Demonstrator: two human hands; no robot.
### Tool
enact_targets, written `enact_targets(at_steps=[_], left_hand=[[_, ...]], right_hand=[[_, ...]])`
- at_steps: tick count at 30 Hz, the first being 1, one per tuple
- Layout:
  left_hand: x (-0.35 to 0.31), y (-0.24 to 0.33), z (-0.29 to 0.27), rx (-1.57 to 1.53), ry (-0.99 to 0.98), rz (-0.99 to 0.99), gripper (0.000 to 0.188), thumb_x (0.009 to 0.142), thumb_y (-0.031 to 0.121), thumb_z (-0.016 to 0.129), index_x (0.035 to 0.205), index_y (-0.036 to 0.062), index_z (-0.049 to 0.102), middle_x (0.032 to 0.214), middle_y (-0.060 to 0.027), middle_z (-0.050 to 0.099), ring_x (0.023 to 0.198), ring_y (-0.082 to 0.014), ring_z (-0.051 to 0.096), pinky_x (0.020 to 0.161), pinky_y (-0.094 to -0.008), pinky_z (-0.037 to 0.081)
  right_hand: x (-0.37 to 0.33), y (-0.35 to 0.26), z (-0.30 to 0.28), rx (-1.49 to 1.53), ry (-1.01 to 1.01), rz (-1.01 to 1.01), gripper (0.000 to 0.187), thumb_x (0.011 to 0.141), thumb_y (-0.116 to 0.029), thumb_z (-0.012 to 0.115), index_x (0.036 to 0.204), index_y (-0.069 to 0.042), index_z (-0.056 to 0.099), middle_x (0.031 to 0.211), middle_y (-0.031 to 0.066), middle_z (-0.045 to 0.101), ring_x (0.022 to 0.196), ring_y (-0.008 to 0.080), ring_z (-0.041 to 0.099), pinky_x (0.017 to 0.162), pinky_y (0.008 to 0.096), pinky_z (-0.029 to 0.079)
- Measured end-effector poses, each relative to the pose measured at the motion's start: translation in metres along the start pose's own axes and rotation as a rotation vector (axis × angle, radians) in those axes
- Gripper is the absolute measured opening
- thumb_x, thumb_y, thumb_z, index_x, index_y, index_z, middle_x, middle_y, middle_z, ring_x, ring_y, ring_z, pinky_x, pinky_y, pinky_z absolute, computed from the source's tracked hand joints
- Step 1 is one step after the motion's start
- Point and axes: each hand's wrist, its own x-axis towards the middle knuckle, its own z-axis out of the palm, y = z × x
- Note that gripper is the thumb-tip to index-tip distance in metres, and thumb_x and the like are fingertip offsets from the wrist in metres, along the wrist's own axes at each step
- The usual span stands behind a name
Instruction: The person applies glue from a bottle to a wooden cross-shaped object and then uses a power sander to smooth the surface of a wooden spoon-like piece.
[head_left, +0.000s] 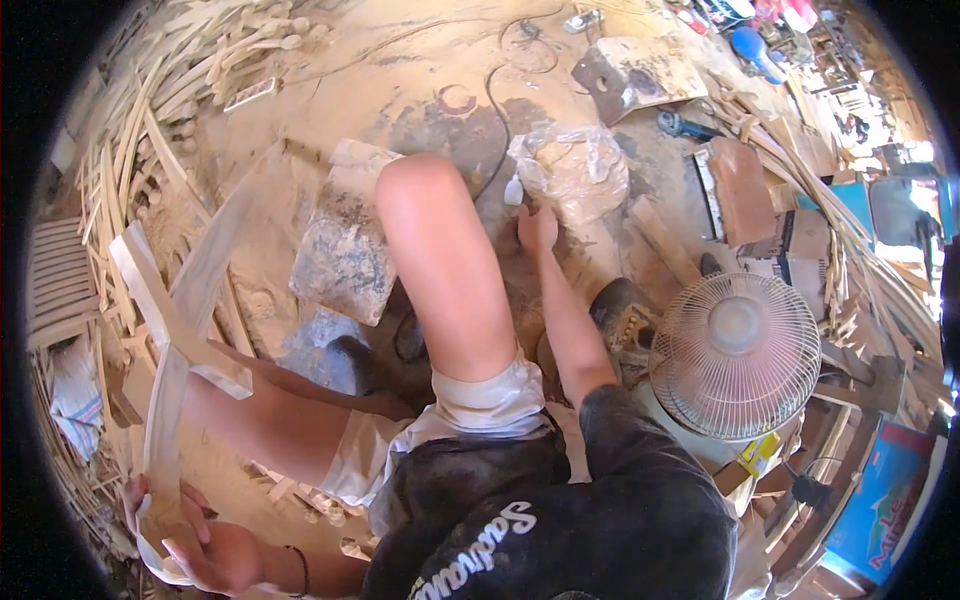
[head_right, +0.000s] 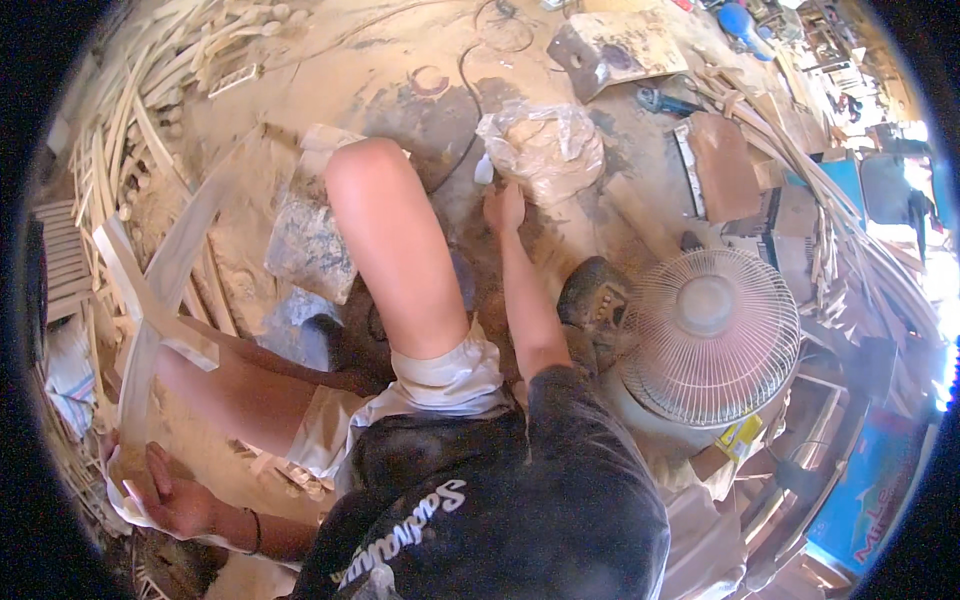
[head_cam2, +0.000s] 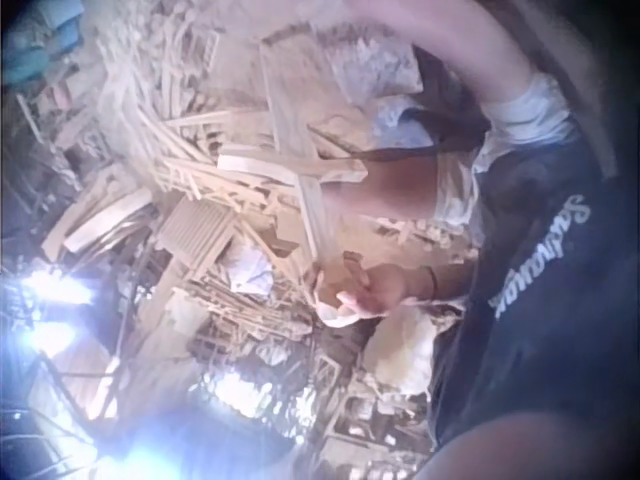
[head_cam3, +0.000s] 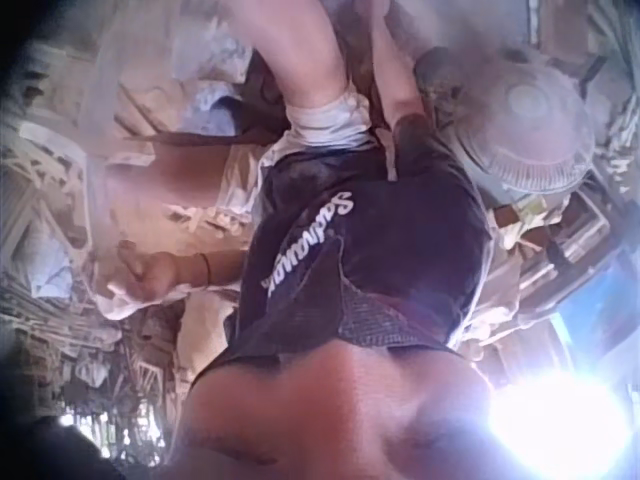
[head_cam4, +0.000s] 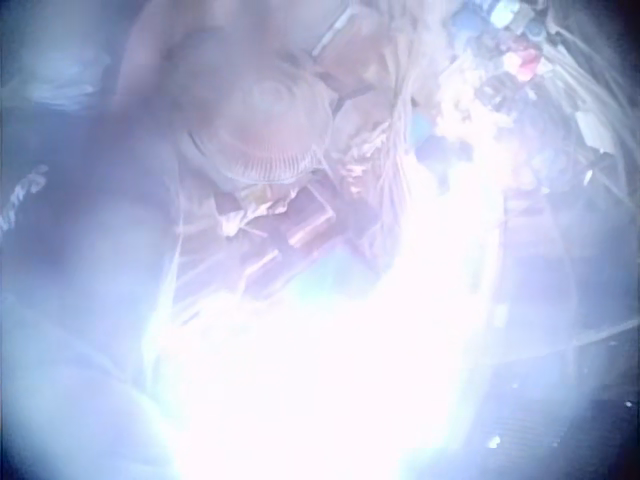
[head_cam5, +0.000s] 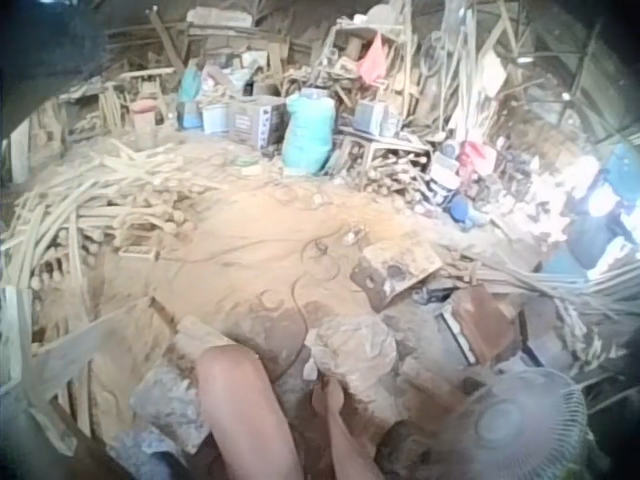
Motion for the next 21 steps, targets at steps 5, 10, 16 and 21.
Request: enact_targets(at_steps=[5,10,16,21], left_hand=[[-0.003,0.021,0.055,0.279,0.016,0.301,0.064,0.095,0.04,0.054,0.131,-0.0127,0.054,0.132,-0.0266,0.057,0.125,-0.0368,0.054,0.107,-0.0461,0.042],[-0.004,0.027,0.076,0.252,-0.031,0.364,0.067,0.093,0.042,0.053,0.133,-0.0116,0.051,0.139,-0.0283,0.051,0.129,-0.0393,0.05,0.118,-0.0507,0.029],[-0.013,0.027,0.086,-0.148,-0.211,0.201,0.067,0.079,0.033,0.068,0.129,-0.0039,0.041,0.103,-0.0154,0.053,0.104,-0.0322,0.053,0.112,-0.0614,0.029],[-0.019,0.042,0.087,-0.304,-0.001,0.128,0.054,0.066,0.021,0.074,0.11,0.0089,0.044,0.083,-0.0072,0.047,0.083,-0.0228,0.048,0.096,-0.0497,0.034]], right_hand=[[0.049,-0.026,0.03,-0.241,-0.147,0.011,0.047,0.089,-0.037,0.072,0.12,-0.002,0.069,0.115,0.0206,0.073,0.107,0.0378,0.069,0.093,0.0482,0.053],[0.057,-0.02,0.033,0.086,-0.396,0.08,0.044,0.087,-0.025,0.078,0.121,0.0,0.069,0.111,0.0149,0.074,0.093,0.0224,0.072,0.08,0.0392,0.058],[0.006,-0.091,-0.009,0.805,-0.438,-0.081,0.03,0.092,-0.009,0.075,0.12,-0.004,0.067,0.101,0.0042,0.073,0.086,0.0116,0.068,0.071,0.029,0.055],[-0.058,-0.2,-0.121,1.046,-0.482,-0.315,0.027,0.098,-0.006,0.066,0.124,-0.005,0.06,0.114,0.0084,0.071,0.093,0.0176,0.07,0.076,0.0311,0.056]])
